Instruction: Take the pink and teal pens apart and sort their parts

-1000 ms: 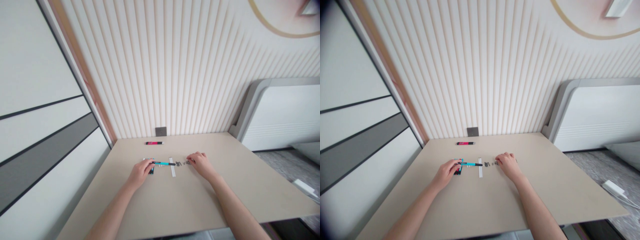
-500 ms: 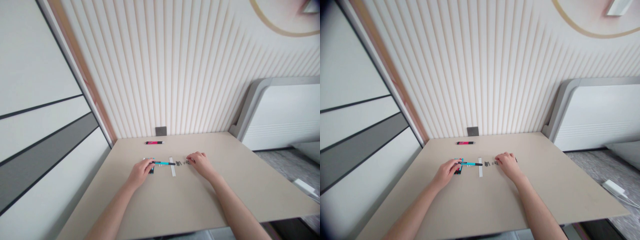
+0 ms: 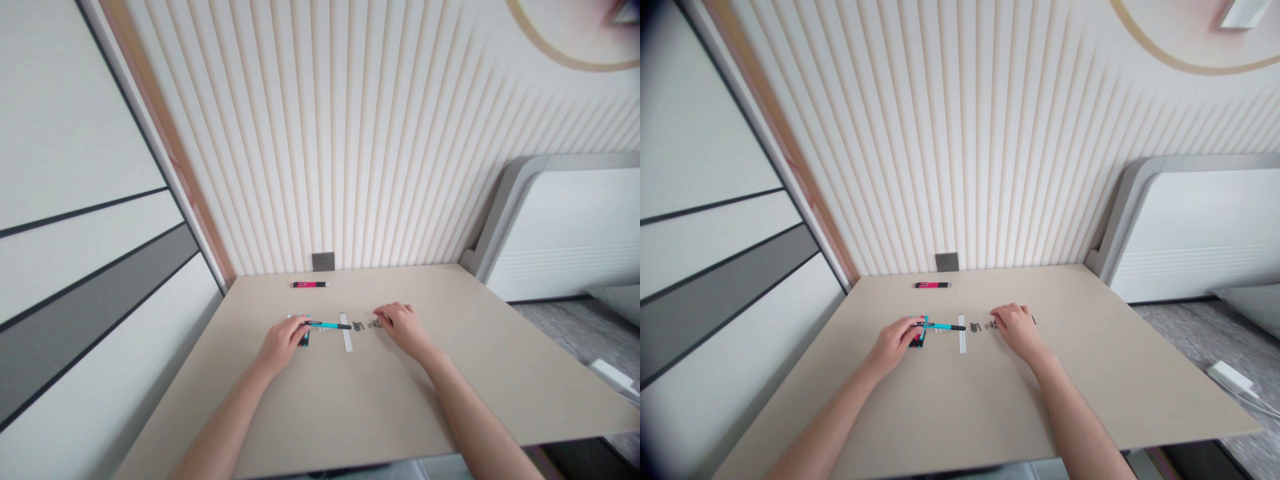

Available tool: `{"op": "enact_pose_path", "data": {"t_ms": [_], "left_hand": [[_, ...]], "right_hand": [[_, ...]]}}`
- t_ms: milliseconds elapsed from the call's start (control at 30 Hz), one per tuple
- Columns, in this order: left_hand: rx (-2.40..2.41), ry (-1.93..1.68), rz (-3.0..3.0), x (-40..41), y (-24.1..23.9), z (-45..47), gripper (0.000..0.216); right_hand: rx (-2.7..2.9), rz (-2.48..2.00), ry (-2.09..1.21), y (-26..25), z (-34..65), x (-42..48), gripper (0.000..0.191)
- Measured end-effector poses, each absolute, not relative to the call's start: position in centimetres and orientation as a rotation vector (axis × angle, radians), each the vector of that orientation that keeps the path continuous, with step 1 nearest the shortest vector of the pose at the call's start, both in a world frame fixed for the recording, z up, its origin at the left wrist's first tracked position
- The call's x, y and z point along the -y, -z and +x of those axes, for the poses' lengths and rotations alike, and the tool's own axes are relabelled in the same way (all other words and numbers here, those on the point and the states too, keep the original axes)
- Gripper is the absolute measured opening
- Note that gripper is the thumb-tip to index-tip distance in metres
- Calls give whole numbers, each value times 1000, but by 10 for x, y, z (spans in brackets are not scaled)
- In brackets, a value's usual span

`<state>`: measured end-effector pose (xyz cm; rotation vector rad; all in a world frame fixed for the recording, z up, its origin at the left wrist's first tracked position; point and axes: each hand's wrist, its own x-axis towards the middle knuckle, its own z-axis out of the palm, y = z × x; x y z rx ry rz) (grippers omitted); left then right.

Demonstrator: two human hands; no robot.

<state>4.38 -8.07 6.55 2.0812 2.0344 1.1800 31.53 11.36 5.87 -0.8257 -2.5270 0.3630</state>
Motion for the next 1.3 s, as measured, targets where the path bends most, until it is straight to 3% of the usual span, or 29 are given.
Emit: {"op": "enact_pose_path", "data": {"t_ms": [467,967,1167,1300], "left_hand": [[-1935,-1326,2120,82,-67,52,21],[-1865,-1166,2174,82,-64,49,20],[-1811,-1124,2111,84,-66,48,19],[-1803,-1194,2187,84,-65,45,18]], "right_hand": [[2412,-406,-825,-58,283,-63,33],[2390,-469,-756,-61,289,-71,39],[2391,-345,-499,-60,289,-70,34],[2352,-320,-550,-62,289,-65,27]]}}
